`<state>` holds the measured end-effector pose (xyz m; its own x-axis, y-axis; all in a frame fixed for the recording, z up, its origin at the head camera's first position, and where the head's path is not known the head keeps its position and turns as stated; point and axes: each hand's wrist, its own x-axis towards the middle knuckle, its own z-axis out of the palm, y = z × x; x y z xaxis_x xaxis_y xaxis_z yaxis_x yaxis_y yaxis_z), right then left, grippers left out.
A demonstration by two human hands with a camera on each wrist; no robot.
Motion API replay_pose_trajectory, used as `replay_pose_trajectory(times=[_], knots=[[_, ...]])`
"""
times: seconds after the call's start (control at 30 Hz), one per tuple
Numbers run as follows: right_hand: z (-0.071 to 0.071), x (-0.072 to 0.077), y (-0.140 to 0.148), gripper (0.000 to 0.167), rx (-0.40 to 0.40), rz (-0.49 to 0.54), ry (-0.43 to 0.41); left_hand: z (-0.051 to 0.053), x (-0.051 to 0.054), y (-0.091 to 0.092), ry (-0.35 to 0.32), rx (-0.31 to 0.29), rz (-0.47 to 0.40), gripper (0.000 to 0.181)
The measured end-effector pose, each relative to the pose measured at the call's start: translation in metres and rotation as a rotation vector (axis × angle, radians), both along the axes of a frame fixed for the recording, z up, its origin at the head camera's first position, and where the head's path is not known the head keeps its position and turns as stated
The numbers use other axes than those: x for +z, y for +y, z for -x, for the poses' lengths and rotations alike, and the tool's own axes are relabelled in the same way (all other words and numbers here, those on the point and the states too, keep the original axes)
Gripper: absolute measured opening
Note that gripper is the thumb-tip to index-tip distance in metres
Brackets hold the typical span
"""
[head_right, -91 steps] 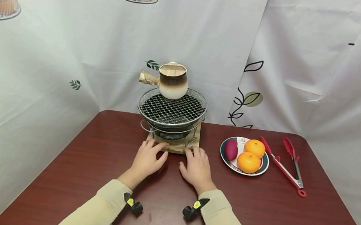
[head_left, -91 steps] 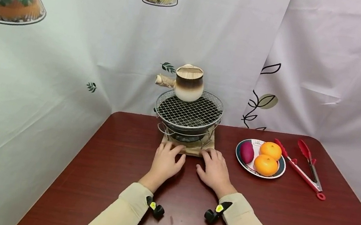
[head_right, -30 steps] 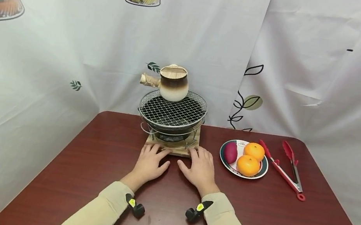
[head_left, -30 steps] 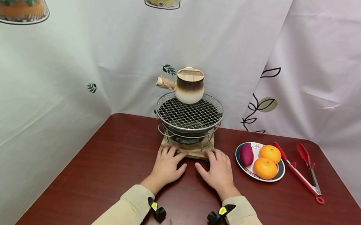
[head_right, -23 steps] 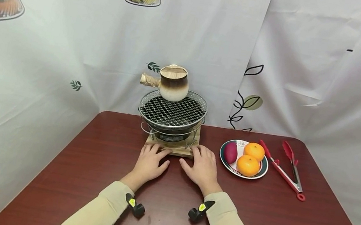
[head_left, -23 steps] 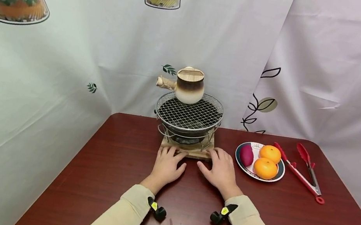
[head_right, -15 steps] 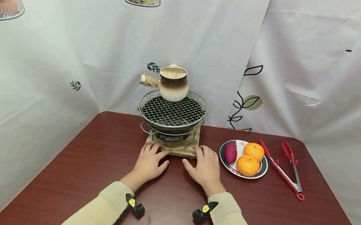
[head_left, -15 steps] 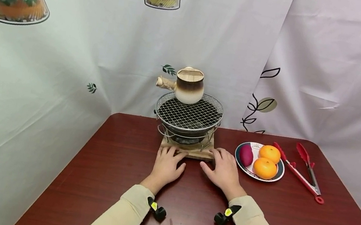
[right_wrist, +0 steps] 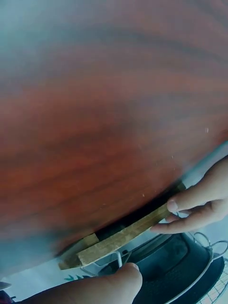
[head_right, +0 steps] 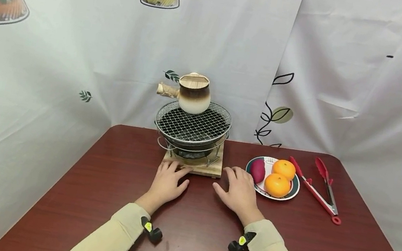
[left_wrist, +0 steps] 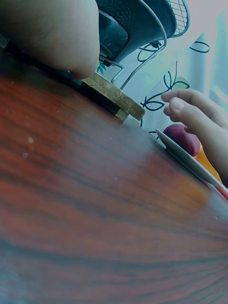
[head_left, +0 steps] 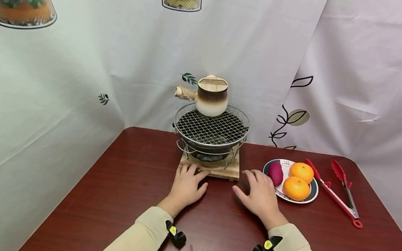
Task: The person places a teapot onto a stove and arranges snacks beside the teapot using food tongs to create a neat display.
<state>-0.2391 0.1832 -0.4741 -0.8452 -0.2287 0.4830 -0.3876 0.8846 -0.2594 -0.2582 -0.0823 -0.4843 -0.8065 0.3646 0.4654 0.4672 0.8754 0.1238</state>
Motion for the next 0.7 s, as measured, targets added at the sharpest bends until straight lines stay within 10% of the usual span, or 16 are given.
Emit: replay_pose_trajectory(times=[0.7], knots=[[-0.024,0.015,0.046,0.062,-0.017,-0.02,0.07,0.002,-0.003,0.0,0.026,0.006,0.007,0.039]])
